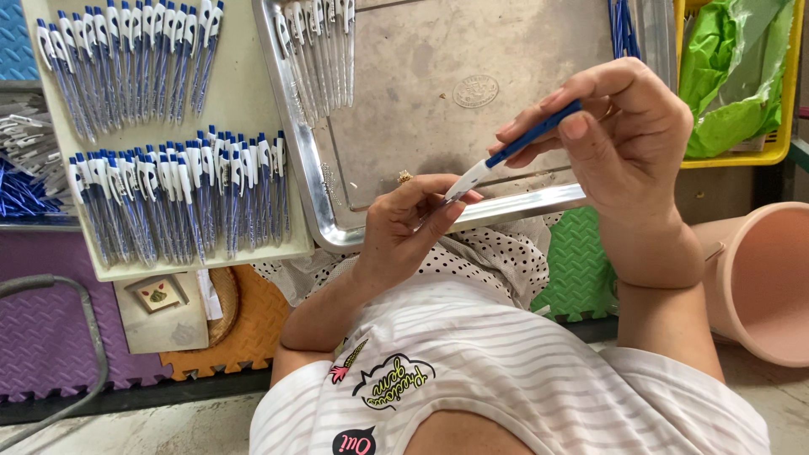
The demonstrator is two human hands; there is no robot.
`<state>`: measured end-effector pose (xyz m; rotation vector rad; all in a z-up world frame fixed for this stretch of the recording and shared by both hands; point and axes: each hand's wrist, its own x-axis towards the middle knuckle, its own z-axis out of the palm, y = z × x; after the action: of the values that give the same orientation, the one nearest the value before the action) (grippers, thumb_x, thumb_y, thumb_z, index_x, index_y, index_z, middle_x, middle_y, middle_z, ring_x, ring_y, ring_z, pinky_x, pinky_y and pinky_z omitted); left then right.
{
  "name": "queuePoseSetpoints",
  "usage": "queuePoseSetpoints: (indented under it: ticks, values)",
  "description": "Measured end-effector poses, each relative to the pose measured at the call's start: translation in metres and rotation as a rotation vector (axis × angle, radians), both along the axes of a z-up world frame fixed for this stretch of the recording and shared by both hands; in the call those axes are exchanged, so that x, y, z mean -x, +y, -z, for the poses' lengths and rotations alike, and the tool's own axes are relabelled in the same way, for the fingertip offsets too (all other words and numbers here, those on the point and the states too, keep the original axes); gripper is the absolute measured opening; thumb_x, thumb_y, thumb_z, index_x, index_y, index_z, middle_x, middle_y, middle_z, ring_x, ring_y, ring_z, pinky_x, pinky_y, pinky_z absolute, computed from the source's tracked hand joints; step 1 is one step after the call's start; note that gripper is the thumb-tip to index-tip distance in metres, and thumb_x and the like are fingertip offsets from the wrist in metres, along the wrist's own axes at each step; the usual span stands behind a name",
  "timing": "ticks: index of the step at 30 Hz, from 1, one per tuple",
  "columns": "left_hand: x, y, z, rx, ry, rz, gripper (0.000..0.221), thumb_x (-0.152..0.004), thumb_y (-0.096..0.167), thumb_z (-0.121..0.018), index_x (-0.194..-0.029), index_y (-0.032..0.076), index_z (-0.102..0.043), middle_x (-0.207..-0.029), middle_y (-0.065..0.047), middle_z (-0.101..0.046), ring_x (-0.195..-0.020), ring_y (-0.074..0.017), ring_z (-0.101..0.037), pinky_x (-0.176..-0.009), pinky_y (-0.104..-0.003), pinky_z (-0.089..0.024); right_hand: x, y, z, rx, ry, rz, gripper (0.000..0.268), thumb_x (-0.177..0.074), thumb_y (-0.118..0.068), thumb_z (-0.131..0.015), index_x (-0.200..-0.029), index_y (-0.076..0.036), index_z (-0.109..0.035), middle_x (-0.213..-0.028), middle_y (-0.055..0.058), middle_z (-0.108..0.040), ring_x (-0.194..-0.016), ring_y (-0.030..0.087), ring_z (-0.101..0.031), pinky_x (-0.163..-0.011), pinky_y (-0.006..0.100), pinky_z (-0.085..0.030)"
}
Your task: The person assembles ballpoint pens by hand, inserting ink cartridges and springs into pen barrels and snapping them together.
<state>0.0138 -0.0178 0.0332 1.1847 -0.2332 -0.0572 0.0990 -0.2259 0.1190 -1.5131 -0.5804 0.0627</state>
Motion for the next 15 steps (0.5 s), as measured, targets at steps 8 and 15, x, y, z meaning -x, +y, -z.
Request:
queuePoseSetpoints:
  ticks: [8,15]
  values:
    - [0.0,0.004,-0.005,-0.093,0.0,0.068,0.023,-0.112,0.017,-0.06,-0.132,0.004,-0.062,-0.1,-0.006,-0.076,-0.092,-0.0114,-0.071,-0.081,-0.022,-0.057,-0.001,0.002,-0.03,0.24,0.038,-0.092,0.014,-0.109,0.006,-0.051,-0.114,0.019,-0.052,-0.104,0.038,-0.07,-0.096,0.042,-0.079,-0.081,0.036,-0.068]
    - [0.002,0.001,0.002,0.043,0.066,0.122,0.024,-0.112,0.014,-0.06,-0.133,0.002,-0.059,-0.1,-0.01,-0.075,-0.086,-0.0116,-0.069,-0.07,-0.021,-0.058,-0.005,0.005,-0.045,0.347,0.085,-0.125,0.013,-0.106,0.011,-0.055,-0.112,0.023,-0.057,-0.105,0.036,-0.071,-0.096,0.04,-0.079,-0.087,0.039,-0.068]
